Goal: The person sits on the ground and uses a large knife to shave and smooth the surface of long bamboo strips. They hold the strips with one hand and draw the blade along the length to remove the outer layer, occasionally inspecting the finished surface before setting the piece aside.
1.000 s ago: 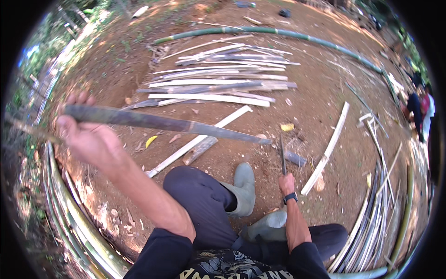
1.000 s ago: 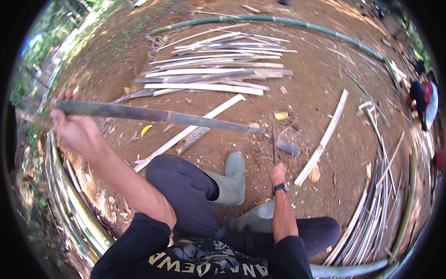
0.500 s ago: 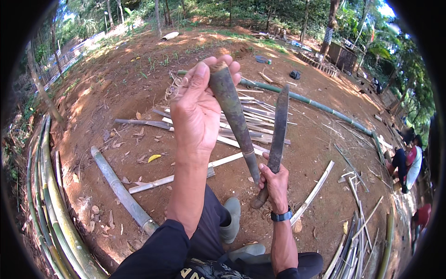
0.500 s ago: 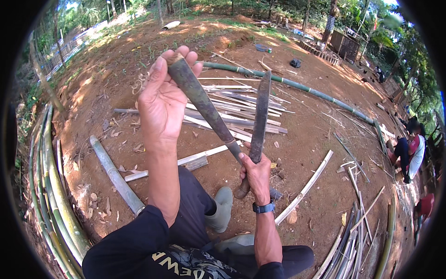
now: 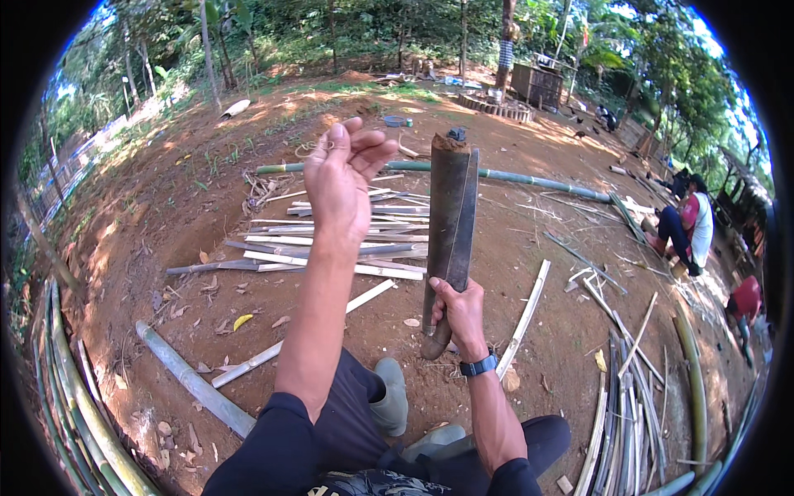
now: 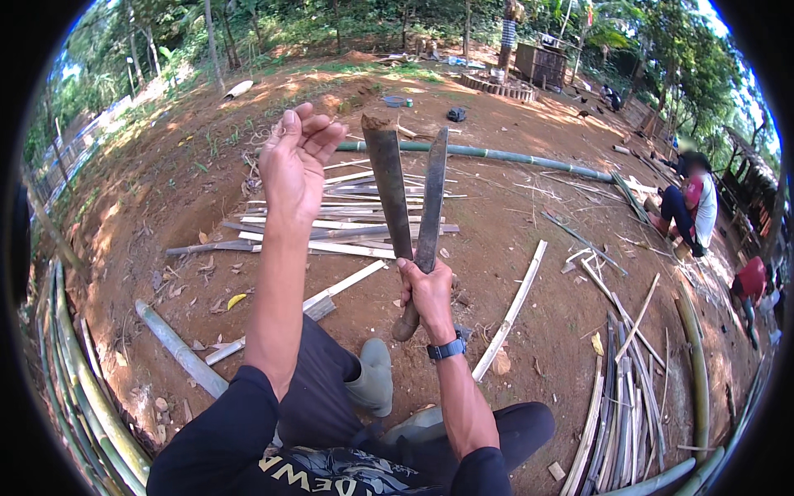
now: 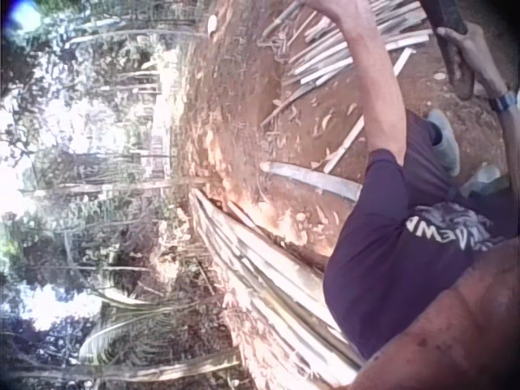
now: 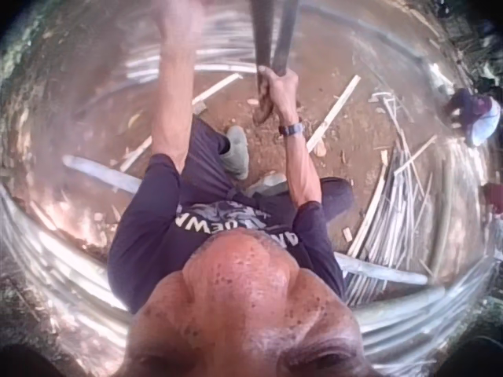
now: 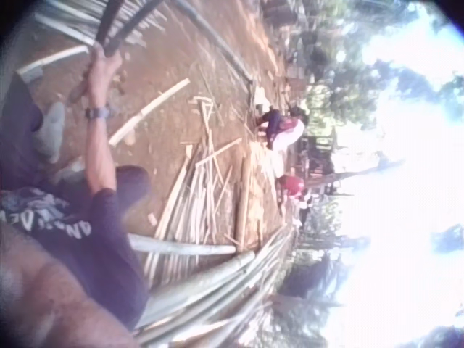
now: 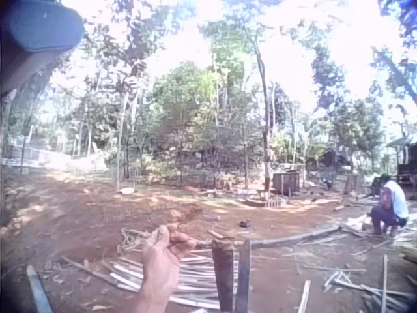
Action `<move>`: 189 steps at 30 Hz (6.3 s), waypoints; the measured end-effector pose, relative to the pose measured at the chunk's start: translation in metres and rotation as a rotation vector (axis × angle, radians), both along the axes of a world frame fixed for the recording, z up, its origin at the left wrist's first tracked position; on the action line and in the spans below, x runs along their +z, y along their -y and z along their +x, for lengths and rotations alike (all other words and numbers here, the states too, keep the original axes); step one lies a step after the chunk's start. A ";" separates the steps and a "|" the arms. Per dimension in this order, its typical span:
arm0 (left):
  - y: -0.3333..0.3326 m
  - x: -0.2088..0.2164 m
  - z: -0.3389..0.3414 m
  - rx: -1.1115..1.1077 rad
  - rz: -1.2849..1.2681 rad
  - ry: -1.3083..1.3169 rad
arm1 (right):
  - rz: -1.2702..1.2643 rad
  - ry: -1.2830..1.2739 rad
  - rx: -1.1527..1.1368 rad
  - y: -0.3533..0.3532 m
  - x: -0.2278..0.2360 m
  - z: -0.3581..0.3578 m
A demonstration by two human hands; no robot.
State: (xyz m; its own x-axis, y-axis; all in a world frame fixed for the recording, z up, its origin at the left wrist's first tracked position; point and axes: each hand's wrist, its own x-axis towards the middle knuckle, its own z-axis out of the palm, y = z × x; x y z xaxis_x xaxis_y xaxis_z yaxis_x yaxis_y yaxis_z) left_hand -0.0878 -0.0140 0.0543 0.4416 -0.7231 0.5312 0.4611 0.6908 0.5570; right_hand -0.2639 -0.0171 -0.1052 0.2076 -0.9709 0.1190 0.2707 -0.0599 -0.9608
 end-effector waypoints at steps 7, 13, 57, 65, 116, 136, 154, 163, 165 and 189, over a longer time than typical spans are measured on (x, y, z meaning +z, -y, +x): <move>0.031 -0.066 -0.019 0.145 0.196 1.043 | 0.055 0.113 -0.135 0.011 -0.006 -0.024; 0.003 -0.048 -0.105 0.125 0.092 1.007 | 0.000 0.149 -0.127 0.013 -0.007 -0.026; 0.048 -0.083 -0.138 -0.010 -0.094 0.749 | 0.788 0.877 -0.181 0.007 -0.141 -0.169; 0.060 -0.089 -0.117 -0.104 0.161 1.273 | 0.786 0.931 -0.201 0.009 -0.140 -0.170; 0.082 -0.520 0.019 -0.570 1.370 1.116 | 0.196 -1.507 -0.326 0.075 -0.342 -0.169; 0.119 -0.539 -0.045 -0.393 0.906 1.737 | 0.763 -1.616 -0.416 -0.023 -0.371 -0.214; 0.107 -0.545 -0.034 -0.374 0.984 1.760 | 0.958 -1.298 -0.440 -0.003 -0.363 -0.208; 0.104 -0.515 -0.046 -0.350 1.074 1.796 | 0.984 -0.376 -0.853 0.039 -0.328 -0.187; 0.105 -0.509 -0.049 -0.331 1.080 1.778 | 0.867 -0.532 -0.752 0.048 -0.310 -0.187; 0.110 -0.494 -0.073 -0.302 1.006 1.866 | 0.310 -1.154 -0.263 0.082 -0.341 -0.103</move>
